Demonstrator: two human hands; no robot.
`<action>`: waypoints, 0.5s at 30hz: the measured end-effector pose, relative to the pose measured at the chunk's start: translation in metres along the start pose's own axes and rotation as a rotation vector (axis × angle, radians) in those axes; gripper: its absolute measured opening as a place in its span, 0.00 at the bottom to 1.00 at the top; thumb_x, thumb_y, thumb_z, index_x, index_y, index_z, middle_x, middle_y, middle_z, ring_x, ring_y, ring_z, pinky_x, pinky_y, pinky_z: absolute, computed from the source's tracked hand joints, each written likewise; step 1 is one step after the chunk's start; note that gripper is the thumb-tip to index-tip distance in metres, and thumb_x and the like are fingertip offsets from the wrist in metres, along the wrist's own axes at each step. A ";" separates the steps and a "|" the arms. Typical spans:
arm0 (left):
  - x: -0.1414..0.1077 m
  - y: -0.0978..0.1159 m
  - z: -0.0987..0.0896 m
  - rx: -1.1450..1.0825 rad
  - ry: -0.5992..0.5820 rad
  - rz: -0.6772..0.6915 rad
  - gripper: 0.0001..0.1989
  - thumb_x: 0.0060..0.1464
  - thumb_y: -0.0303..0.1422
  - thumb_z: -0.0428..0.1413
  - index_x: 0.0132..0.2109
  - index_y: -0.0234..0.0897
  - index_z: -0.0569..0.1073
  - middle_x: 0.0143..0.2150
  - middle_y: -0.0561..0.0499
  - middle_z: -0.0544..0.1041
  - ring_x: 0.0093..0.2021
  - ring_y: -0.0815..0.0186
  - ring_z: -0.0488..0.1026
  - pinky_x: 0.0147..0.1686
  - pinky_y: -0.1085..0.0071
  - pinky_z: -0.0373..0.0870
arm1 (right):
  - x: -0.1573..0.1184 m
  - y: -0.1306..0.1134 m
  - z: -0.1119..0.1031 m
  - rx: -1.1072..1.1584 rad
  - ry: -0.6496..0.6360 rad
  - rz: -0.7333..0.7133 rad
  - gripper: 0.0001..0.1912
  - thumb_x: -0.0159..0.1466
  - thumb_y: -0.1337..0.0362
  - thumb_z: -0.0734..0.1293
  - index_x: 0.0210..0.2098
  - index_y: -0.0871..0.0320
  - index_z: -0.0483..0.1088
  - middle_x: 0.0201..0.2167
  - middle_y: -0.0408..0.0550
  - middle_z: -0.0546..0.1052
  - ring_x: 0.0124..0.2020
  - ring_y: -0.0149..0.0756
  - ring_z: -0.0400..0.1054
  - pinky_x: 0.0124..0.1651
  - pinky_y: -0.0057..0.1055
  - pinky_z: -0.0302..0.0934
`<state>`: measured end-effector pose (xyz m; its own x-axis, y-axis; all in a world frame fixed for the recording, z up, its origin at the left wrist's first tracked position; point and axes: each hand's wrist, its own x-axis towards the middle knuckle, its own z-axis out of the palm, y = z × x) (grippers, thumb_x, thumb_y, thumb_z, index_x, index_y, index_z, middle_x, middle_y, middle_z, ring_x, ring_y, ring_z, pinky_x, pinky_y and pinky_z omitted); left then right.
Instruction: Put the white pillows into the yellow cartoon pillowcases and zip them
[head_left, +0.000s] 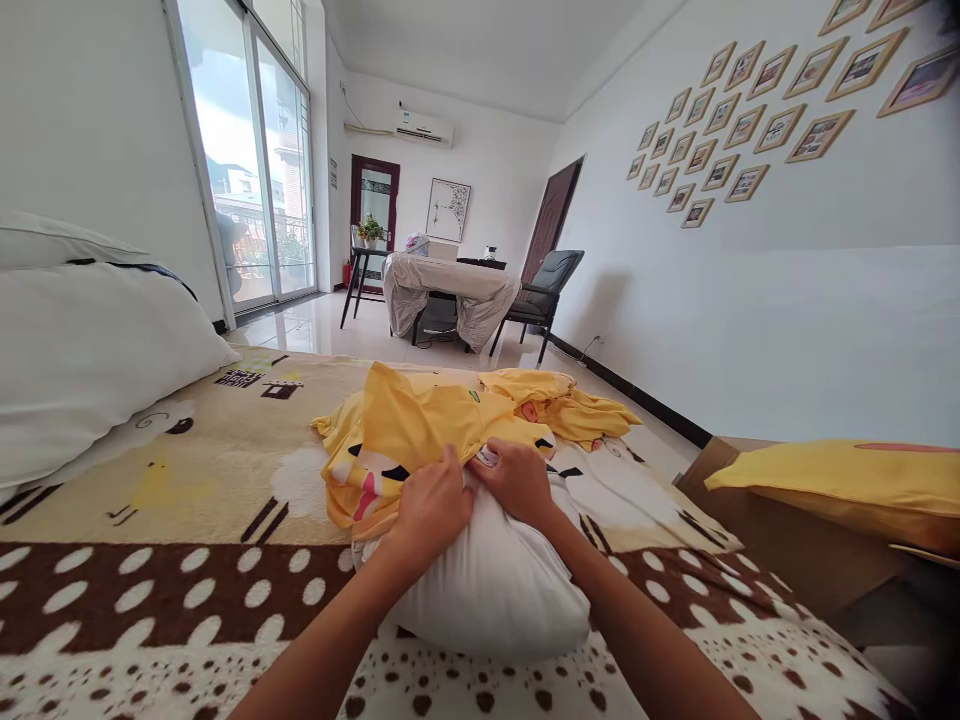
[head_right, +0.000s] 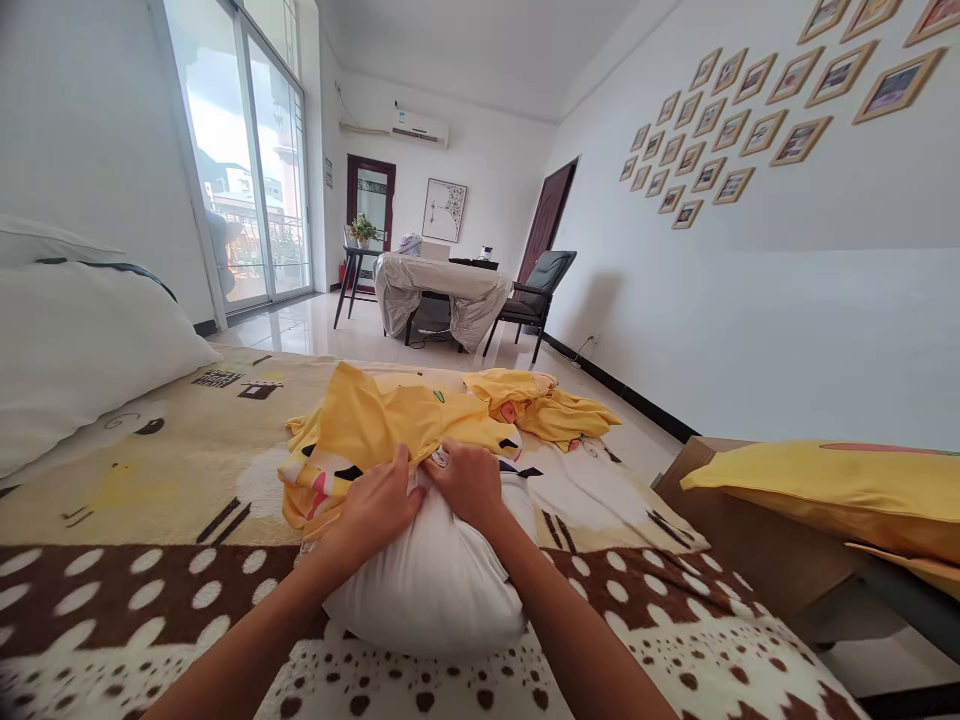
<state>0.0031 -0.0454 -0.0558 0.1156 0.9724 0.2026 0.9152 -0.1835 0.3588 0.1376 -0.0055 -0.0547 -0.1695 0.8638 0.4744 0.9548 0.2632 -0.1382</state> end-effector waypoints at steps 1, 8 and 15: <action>-0.001 -0.001 0.001 0.033 -0.007 -0.023 0.12 0.54 0.29 0.47 0.45 0.33 0.68 0.39 0.40 0.78 0.42 0.53 0.75 0.38 0.63 0.67 | -0.001 0.001 -0.003 0.029 -0.012 -0.004 0.17 0.59 0.51 0.65 0.23 0.58 0.68 0.22 0.46 0.74 0.25 0.33 0.64 0.27 0.29 0.41; -0.005 -0.011 0.011 0.071 0.072 0.003 0.12 0.53 0.24 0.45 0.38 0.36 0.73 0.36 0.43 0.79 0.40 0.55 0.76 0.37 0.65 0.66 | -0.009 0.036 -0.046 0.228 -0.108 -0.050 0.12 0.59 0.55 0.62 0.31 0.59 0.67 0.27 0.45 0.74 0.28 0.35 0.66 0.32 0.28 0.55; 0.001 -0.008 0.014 0.066 0.167 -0.013 0.11 0.53 0.24 0.46 0.37 0.36 0.72 0.33 0.43 0.79 0.37 0.56 0.76 0.39 0.64 0.64 | -0.084 0.049 -0.090 -0.081 0.404 -0.071 0.30 0.64 0.50 0.57 0.60 0.61 0.59 0.55 0.60 0.69 0.54 0.53 0.64 0.51 0.47 0.59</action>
<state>0.0010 -0.0408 -0.0708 0.0430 0.9363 0.3487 0.9403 -0.1558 0.3026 0.2210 -0.1039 -0.0234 -0.1413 0.6023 0.7857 0.9631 0.2672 -0.0316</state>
